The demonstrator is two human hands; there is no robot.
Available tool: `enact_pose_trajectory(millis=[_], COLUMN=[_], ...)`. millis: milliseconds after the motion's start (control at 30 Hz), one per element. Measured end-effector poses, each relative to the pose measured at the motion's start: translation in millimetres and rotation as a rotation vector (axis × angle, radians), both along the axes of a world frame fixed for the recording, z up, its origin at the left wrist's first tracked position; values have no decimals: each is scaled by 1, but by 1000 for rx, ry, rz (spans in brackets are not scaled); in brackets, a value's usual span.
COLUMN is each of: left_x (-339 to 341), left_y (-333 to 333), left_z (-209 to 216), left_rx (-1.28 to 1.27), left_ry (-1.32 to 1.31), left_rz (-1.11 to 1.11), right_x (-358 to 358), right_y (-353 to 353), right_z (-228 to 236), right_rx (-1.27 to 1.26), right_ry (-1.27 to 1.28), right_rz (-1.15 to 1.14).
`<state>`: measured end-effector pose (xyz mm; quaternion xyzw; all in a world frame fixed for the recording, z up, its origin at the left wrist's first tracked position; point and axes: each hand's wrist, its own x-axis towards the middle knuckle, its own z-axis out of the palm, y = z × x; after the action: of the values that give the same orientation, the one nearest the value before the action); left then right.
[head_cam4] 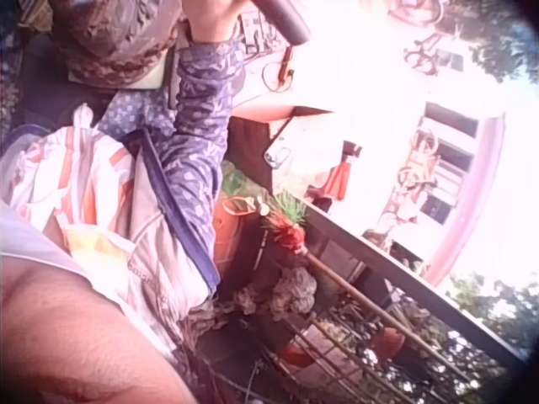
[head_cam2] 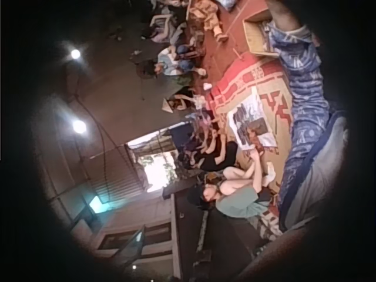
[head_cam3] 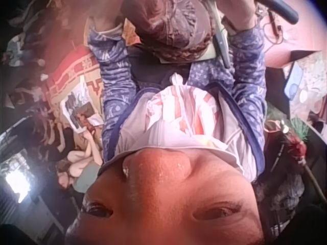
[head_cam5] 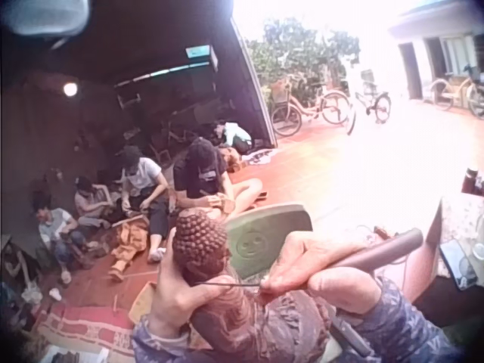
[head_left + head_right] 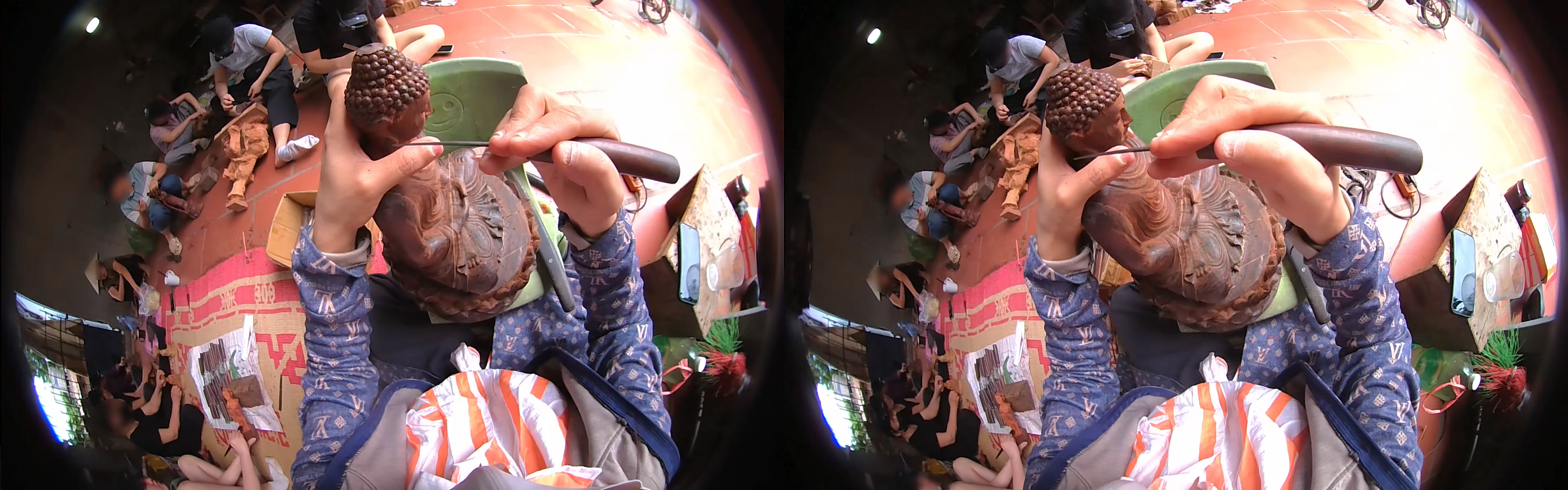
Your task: The person carves a wooden Buddha statue using a chisel and mallet. They hold the statue with one hand and use the chisel to refine the head and facial details, occasionally tapping the chisel with a mallet to remove wood shavings.
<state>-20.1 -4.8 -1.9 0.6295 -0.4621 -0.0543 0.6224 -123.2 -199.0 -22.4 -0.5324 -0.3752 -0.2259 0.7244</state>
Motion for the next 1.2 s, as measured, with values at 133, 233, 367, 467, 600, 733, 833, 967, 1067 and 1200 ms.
enact_pose_trajectory(millis=[133, 233, 367, 467, 600, 733, 833, 967, 1067, 1200], left_x=[3, 0, -2, -4, -2, -2, 1, 0, -6, -9], left_y=[-1, -2, -1, -1, 1, 1, 0, 1, 0, 2], left_z=[-5, -3, 1, 2, 2, 0, -4, 1, 3, 4], left_rx=[-54, -55, -34, -34, -25, -27, -24, -5, 9, 20], left_ry=[-58, -33, 25, 57, 56, -2, -64, 19, 64, 70], left_rz=[50, 45, 1, -41, -50, 3, 95, 2, 68, 124], right_x=[-6, -7, -10, -9, -8, -9, -11, -10, -8, -4], right_y=[7, 13, 19, 20, 19, 7, 0, 6, 8, 15], right_z=[-6, -8, -9, -4, -1, 7, 1, -1, -2, -7], right_rx=[70, -24, -200, -312, -367, -319, -195, -217, -244, -202], right_ry=[-18, -138, -275, -357, -386, -268, -196, -211, -229, -265], right_rz=[-147, -316, -502, -596, -607, -456, -376, -438, -460, -453])
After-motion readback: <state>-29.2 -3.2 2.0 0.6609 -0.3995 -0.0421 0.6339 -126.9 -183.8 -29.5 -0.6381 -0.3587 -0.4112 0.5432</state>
